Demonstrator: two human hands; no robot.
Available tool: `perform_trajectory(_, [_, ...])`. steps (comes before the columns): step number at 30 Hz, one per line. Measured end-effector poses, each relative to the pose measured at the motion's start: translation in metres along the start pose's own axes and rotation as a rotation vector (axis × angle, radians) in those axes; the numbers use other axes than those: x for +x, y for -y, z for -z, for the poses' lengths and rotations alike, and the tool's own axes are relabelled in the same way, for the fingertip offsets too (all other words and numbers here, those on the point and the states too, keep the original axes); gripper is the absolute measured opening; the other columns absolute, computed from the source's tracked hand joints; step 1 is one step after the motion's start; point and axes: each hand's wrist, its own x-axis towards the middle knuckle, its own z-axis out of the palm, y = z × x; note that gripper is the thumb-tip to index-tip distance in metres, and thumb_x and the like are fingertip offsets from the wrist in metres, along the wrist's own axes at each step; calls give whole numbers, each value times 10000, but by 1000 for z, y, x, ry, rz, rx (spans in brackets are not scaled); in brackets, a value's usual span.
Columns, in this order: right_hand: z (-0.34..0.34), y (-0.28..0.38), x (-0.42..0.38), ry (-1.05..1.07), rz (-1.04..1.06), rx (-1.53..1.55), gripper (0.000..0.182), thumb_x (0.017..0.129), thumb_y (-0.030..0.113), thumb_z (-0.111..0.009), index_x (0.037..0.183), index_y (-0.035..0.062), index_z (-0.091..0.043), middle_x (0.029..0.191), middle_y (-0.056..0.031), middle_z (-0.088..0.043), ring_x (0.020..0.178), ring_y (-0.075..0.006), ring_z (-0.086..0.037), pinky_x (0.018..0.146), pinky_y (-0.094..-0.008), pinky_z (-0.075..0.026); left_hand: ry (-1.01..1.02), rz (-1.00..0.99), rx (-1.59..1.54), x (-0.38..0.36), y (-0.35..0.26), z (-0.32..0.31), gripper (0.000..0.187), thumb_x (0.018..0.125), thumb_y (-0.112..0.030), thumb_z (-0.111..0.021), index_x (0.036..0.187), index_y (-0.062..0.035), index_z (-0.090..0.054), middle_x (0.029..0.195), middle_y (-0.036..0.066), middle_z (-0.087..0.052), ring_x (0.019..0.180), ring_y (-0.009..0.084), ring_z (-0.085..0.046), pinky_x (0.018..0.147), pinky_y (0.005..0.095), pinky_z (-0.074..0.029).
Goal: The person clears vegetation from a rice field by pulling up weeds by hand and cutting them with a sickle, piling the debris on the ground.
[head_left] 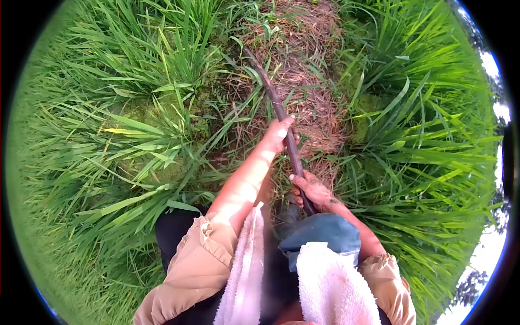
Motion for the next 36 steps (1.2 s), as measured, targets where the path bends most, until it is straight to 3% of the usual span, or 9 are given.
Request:
perform_trajectory(6, [6,-1,-27,5,-125,-75,205,899,191,-513,811,114,-344,583,9,-376,430,-89,-356,380,-262,-310,-336,-259,18,-17,28,-40,178,860,-138,-570,762,-50,-451,518,14,-413,362,143,-416,324,312,-366])
perform_trajectory(9, [86,-43,-79,-74,-56,-537,452,858,244,-585,1213,-2,-456,903,-72,-582,837,-136,-526,768,-277,-443,-513,-223,-73,-42,107,-80,150,864,-101,-550,869,-37,-415,526,17,-417,329,153,-427,291,308,-362])
perform_trajectory(13, [88,-40,-79,-215,152,-609,332,860,194,-580,1114,9,-474,746,-36,-549,652,-112,-513,610,-272,-452,-364,-292,-24,-47,83,-103,159,879,-122,-538,896,-45,-400,560,23,-451,344,150,-447,301,295,-381])
perform_trajectory(15, [61,-25,-47,-225,190,-385,192,893,156,-521,1017,39,-432,543,0,-439,380,-108,-421,362,-256,-363,-221,-357,110,-41,33,-104,186,900,-173,-557,861,-61,-415,561,11,-465,369,126,-462,319,273,-398])
perform_trajectory(19, [9,39,1,-292,356,-493,148,897,170,-503,882,46,-425,543,-22,-463,372,-120,-437,363,-275,-365,-175,-528,33,-5,-28,-81,253,896,-272,-570,853,-77,-416,551,22,-451,398,137,-474,346,293,-422])
perform_trajectory(21, [1,42,15,-309,261,-505,150,874,166,-509,851,41,-430,548,-32,-474,378,-133,-451,375,-295,-375,-229,-390,45,15,-27,-48,236,893,-255,-570,824,-82,-425,537,20,-442,389,139,-460,350,304,-418])
perform_trajectory(26, [66,-65,-60,-335,184,-786,277,808,139,-578,1022,-18,-502,751,-80,-572,693,-156,-561,620,-311,-458,-267,-254,-65,-42,112,-69,196,901,-205,-550,799,-98,-422,521,9,-425,375,136,-450,334,305,-398])
perform_trajectory(32, [76,-31,-35,-387,321,-547,193,843,132,-567,951,10,-463,621,-37,-510,486,-127,-498,466,-293,-429,-103,-277,10,-17,55,-100,230,916,-238,-546,914,-71,-389,591,20,-473,404,130,-484,341,292,-415])
perform_trajectory(36, [29,21,5,-339,296,-585,174,852,134,-536,923,12,-435,572,-39,-488,384,-139,-464,380,-305,-402,-299,-423,117,8,15,-71,193,916,-213,-522,903,-56,-410,577,16,-460,388,124,-461,329,282,-389])
